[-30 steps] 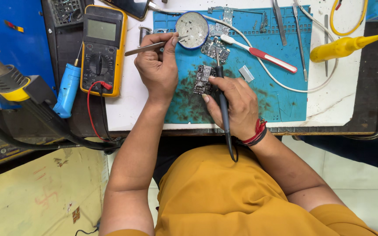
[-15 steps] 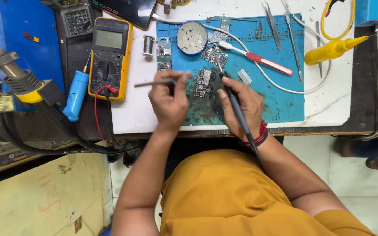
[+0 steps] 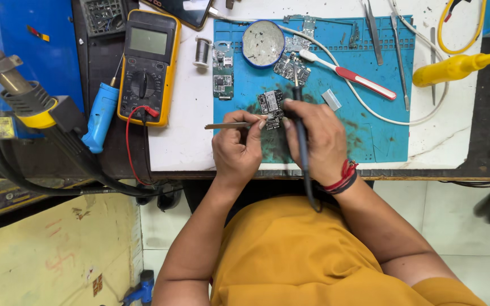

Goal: The person solders a small circuit board on a workbench, holding the board with tweezers in one hand and a soldering iron in the other, applying solder to the board's components. The board rests on a blue mat surrounded by other boards, a multimeter, solder wire, and a toothbrush.

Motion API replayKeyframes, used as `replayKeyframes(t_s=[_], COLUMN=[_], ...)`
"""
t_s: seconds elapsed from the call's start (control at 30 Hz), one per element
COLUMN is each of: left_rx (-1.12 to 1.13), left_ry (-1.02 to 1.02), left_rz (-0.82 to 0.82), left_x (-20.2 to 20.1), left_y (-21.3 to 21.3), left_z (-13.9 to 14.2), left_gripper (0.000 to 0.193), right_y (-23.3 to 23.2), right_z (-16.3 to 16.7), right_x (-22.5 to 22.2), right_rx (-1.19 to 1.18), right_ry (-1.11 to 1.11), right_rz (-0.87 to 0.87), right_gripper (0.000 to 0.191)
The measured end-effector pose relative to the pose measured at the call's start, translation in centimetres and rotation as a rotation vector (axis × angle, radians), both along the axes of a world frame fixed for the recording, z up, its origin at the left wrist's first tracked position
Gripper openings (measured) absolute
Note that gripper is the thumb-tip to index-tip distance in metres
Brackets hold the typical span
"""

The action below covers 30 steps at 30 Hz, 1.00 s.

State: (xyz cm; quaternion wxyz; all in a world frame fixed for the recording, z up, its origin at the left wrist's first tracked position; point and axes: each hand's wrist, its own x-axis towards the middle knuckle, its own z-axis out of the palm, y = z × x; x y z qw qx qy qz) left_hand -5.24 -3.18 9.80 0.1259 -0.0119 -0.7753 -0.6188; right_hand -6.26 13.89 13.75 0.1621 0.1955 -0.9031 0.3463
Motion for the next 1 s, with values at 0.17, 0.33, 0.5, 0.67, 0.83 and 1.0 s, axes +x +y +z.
replayKeyframes(t_s=[0.17,0.33,0.5,0.67,0.83,1.0], left_rx=[0.007,-0.016,-0.035,-0.028,-0.016,-0.026], left_ry=[-0.017,-0.004,-0.012,-0.013,-0.005,0.0], left_rz=[-0.022,-0.054,-0.058,-0.056,-0.057,-0.058], left_x=[0.0,0.1,-0.1,-0.2,-0.3,-0.2], left_y=[-0.1,-0.1,0.1,0.4,0.5,0.4], left_z=[0.3,0.2,0.0,-0.1,-0.8,-1.0], left_gripper=[0.012,0.008,0.009,0.009,0.009,0.01], right_y=[0.4,1.6,2.1,2.3,2.7,2.6], right_z=[-1.1,-1.2,-1.3,-1.5,-2.1,-2.5], right_x=[0.9,2.0,2.4,2.3,2.2,2.1], right_rx=[-0.344,-0.21,-0.251,-0.28,-0.289,-0.289], right_ry=[-0.112,-0.061,-0.047,-0.038,-0.036,-0.033], right_rz=[-0.074,-0.058,-0.01,-0.013,0.009,0.014], right_gripper=[0.051,0.028,0.014,0.008,0.008,0.009])
